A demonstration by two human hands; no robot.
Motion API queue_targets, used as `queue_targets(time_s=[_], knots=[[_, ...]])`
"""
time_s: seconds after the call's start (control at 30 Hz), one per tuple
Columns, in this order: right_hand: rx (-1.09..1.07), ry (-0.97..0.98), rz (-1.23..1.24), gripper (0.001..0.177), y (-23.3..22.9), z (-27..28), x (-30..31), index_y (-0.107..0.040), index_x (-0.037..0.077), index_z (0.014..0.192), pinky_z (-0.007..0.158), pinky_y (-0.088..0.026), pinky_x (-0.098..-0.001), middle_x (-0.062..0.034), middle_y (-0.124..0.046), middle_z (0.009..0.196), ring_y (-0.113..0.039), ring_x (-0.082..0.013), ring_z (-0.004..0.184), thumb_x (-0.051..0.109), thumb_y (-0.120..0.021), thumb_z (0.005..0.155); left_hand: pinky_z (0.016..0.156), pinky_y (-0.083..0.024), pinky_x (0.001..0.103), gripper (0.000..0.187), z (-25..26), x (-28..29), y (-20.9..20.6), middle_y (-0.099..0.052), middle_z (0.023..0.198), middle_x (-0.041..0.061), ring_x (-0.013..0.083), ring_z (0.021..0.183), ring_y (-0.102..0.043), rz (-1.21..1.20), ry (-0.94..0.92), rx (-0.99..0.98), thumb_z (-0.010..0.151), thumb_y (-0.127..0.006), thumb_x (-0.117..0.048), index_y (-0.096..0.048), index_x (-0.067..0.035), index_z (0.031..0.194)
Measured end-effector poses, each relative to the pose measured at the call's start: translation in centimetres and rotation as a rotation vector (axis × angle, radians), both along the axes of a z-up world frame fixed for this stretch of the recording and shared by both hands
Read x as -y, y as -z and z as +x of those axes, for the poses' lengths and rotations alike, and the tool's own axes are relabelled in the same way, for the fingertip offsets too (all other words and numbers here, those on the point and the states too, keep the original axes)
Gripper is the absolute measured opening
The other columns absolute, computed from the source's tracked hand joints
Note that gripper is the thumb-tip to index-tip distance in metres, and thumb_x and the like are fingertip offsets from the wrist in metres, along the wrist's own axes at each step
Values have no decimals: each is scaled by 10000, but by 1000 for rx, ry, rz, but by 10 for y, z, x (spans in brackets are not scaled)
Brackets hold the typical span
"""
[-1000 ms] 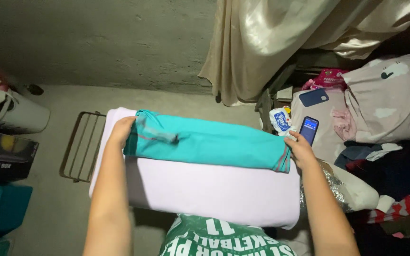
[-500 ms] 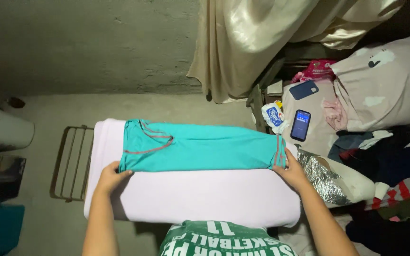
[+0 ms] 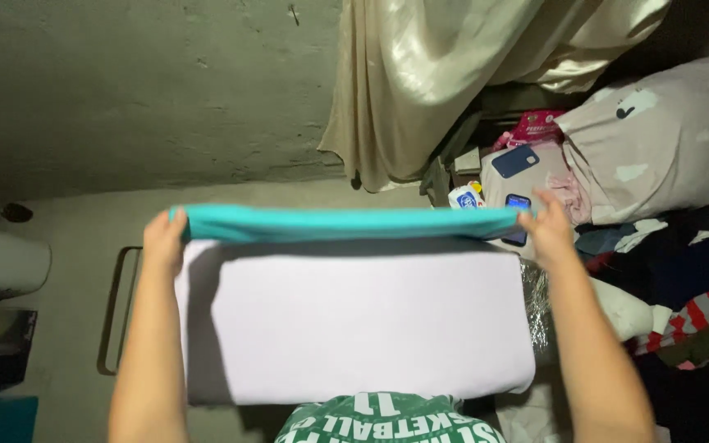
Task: Folding various items of laundry, including shirts and pants, on an ironing board.
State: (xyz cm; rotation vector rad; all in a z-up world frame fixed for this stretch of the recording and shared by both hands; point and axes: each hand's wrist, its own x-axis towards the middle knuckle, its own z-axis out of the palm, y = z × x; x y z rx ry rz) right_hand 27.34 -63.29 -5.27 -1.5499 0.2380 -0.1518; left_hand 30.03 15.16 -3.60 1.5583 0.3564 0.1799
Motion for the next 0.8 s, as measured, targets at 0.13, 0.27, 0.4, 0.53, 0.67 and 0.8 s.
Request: queue_targets(time_s=[0.13, 0.27, 0.4, 0.53, 0.67, 0.8], knots=[[158, -20, -115, 754, -57, 65, 25, -464, 36, 1624, 923, -486, -325, -30, -496, 1236, -519, -157, 1033, -105, -714, 927, 778, -540, 352, 200, 44, 36, -116, -684, 958, 30, 162, 862, -640, -77, 15, 62, 1023, -692, -258, -675, -61, 1054], [406, -169, 137, 883, -189, 49, -22, -249, 55, 1681, 1084, -511, -378, -156, -541, 1346, -602, -218, 1202, -62, -716, 941, 881, -543, 351, 228, 44, 61, -199, -685, 1010, 23, 165, 942, -646, -228, 201, 403, 987, -794, -263, -661, -107, 1086], [376, -138, -230, 929, -200, 40, -50, -194, -8, 1649, 1157, -400, -380, -149, -347, 1654, -495, -224, 1421, -138, -692, 876, 905, -504, 326, 314, 66, 55, -181, -699, 1060, 5, 139, 976, -627, -31, 256, 343, 936, -841, -272, -713, -77, 1147], [314, -88, 95, 924, -158, 53, -31, -216, 3, 1700, 1113, -503, -360, -155, -480, 1605, -594, -233, 1321, -116, -684, 913, 833, -539, 342, 263, 79, 46, -165, -709, 975, -11, 143, 903, -651, -96, 99, 126, 935, -793, -310, -712, -95, 1064], [190, -5, 189, 884, -149, 58, -31, -245, 15, 1686, 1034, -546, -348, -205, -604, 1440, -670, -224, 1178, -79, -682, 923, 812, -528, 342, 248, 94, 34, -152, -721, 956, -11, 138, 872, -646, -82, 33, 92, 977, -757, -319, -710, -86, 1047], [237, -16, 118, 820, -136, 57, -22, -304, 19, 1666, 995, -560, -336, -211, -647, 1313, -678, -222, 1098, -83, -695, 953, 802, -492, 349, 286, 84, 31, -158, -680, 980, -3, 133, 876, -598, 43, 58, 73, 1080, -706, -343, -700, -58, 1098]])
